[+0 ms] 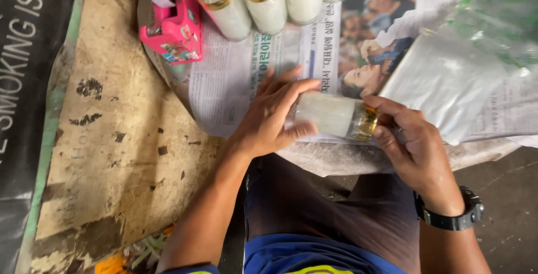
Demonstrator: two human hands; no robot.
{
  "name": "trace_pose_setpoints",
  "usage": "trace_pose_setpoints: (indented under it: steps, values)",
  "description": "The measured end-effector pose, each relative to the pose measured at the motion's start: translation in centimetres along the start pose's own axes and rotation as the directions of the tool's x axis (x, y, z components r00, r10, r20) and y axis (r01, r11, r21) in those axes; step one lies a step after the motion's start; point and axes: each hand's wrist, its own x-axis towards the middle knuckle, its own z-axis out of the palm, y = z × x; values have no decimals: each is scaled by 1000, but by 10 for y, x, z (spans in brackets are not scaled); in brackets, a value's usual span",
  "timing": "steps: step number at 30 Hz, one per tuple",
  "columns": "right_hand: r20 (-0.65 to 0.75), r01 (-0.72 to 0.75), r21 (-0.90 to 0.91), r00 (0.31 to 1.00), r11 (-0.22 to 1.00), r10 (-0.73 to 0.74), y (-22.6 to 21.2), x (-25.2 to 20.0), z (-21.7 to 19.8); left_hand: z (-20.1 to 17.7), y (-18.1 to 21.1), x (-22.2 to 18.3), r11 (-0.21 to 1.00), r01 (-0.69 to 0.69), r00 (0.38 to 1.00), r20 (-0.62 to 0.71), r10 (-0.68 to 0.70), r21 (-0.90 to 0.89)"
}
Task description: The person is packaging small jars by inserting them into plastic sleeves and applying gold labels.
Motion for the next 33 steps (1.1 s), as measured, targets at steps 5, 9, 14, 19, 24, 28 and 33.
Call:
trace_pose_setpoints:
  steps: [5, 9, 14, 19, 24, 28, 33]
  values:
    - [-20, 119, 32, 993, 992, -119, -7, -1, -2, -23, 17, 12, 998, -54, 998, 35, 55, -14]
    - [41, 227, -148, 974, 963, -223, -9, -1, -4, -57, 48, 28, 939, -213, 973, 150, 177, 272]
    - [-57, 224, -174, 970, 959, -237, -37, 7, -7, -53, 69, 46, 793, -338, 919, 360, 161, 507]
    - [-333, 273, 67, 913, 960, -237, -75, -18, -8, -54, 74, 49, 849, -304, 935, 306, 179, 432]
    - [-407, 431, 460, 880, 776, -247, -100, -52, -5, -43, 68, 41, 933, -173, 971, 212, 109, 315]
    - [-400, 432, 510, 885, 744, -239, -104, -56, -4, -38, 65, 29, 945, -88, 993, 102, 59, 314]
    - [-327, 429, 629, 903, 649, -279, -100, -58, -8, -37, 76, 19, 998, -1, 978, -207, 13, 59]
